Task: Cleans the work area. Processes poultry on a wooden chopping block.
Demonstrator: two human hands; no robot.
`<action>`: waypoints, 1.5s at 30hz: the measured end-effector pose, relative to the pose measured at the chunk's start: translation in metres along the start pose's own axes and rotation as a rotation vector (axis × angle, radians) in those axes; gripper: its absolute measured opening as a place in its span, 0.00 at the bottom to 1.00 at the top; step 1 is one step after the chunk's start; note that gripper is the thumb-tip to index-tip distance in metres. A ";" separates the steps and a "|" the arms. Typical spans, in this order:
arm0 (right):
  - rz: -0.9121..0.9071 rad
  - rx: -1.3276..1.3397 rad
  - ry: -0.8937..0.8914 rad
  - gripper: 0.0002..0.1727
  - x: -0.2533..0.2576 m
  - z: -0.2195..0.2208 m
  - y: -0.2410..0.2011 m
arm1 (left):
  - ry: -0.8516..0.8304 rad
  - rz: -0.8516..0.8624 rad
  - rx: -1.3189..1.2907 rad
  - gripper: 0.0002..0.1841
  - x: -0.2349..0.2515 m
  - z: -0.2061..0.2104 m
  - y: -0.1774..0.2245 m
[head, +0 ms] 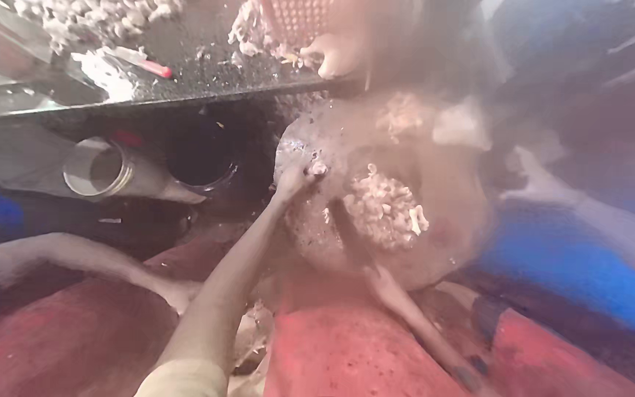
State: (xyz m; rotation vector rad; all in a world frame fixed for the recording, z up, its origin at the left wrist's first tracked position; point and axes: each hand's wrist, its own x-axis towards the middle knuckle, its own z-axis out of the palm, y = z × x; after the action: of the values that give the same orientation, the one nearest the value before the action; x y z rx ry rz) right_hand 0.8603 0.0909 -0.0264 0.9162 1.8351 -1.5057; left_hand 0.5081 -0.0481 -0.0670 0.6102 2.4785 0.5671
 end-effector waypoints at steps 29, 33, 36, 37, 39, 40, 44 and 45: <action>-0.157 -0.199 0.139 0.30 -0.008 0.004 -0.019 | -0.100 -0.080 -0.056 0.18 -0.060 0.019 -0.040; -0.113 -0.108 0.142 0.31 -0.013 0.016 -0.014 | -0.287 -0.054 -0.164 0.23 -0.076 0.027 -0.019; -0.164 -0.087 0.131 0.29 -0.011 0.020 -0.025 | -0.312 -0.177 -0.472 0.20 -0.115 0.010 0.004; -0.194 -0.094 0.119 0.28 -0.008 0.021 -0.030 | -0.318 -0.243 -0.565 0.18 -0.123 0.013 0.003; -0.242 -0.115 0.102 0.28 -0.003 0.021 -0.042 | -0.314 -0.344 -0.706 0.17 -0.132 0.024 -0.006; -0.261 -0.125 0.088 0.28 -0.001 0.021 -0.049 | -0.295 -0.369 -0.750 0.17 -0.135 0.031 -0.011; -0.310 -0.160 0.027 0.30 -0.002 0.023 -0.070 | -0.244 -0.417 -0.787 0.15 -0.146 0.046 -0.017; -0.328 -0.172 0.018 0.31 -0.006 0.023 -0.077 | -0.234 -0.424 -0.764 0.15 -0.149 0.048 -0.017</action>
State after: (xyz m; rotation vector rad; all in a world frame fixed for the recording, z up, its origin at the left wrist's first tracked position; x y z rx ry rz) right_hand 0.8021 0.0575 0.0184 0.5694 2.1701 -1.4982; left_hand 0.6435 -0.1270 -0.0559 -0.1409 1.8739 1.0997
